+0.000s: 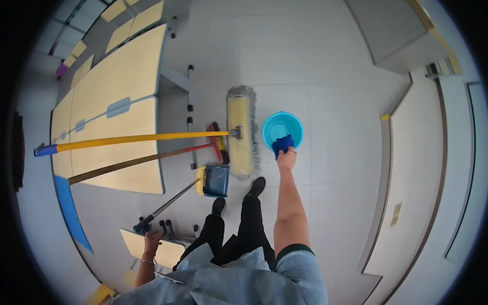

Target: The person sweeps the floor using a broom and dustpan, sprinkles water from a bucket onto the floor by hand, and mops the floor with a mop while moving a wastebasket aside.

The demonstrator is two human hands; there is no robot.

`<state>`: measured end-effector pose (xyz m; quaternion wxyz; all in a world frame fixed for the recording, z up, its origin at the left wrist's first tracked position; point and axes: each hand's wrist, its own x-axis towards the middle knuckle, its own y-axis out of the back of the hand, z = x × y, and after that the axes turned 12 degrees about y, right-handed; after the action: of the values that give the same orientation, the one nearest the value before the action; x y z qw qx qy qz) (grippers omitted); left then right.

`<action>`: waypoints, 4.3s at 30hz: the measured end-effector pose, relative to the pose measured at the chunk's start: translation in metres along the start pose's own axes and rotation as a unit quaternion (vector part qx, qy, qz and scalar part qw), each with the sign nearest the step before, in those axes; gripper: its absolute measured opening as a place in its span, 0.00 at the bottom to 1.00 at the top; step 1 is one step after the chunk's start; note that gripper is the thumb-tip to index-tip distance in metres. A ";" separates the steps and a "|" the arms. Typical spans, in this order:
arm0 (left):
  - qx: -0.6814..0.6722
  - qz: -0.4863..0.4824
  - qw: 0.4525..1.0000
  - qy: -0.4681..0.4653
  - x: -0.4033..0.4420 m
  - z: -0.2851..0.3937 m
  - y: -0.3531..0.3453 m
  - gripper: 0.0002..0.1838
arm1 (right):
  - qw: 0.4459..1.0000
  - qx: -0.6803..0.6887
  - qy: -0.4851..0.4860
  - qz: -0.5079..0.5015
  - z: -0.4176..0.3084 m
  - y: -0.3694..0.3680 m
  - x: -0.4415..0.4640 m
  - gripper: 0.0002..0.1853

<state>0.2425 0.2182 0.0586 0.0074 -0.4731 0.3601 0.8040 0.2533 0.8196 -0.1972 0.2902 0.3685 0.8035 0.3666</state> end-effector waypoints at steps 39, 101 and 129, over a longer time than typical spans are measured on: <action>-0.088 -0.042 0.893 -0.439 0.034 -0.002 -0.010 0.11 | 0.900 0.302 0.276 -0.152 -0.294 0.032 -0.286 0.10; -0.301 -0.097 0.882 -0.348 -0.233 0.950 -0.825 0.14 | 0.984 0.061 0.131 -0.100 0.212 0.559 0.533 0.17; -0.045 -0.012 0.940 -0.337 -0.170 1.239 -0.960 0.10 | 0.954 0.041 0.121 -0.271 0.089 0.585 0.929 0.18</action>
<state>-0.2608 1.7114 0.0028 0.1167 -0.1782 0.2947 0.9315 0.0202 1.8695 0.0402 0.2633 0.1016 0.9166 0.2831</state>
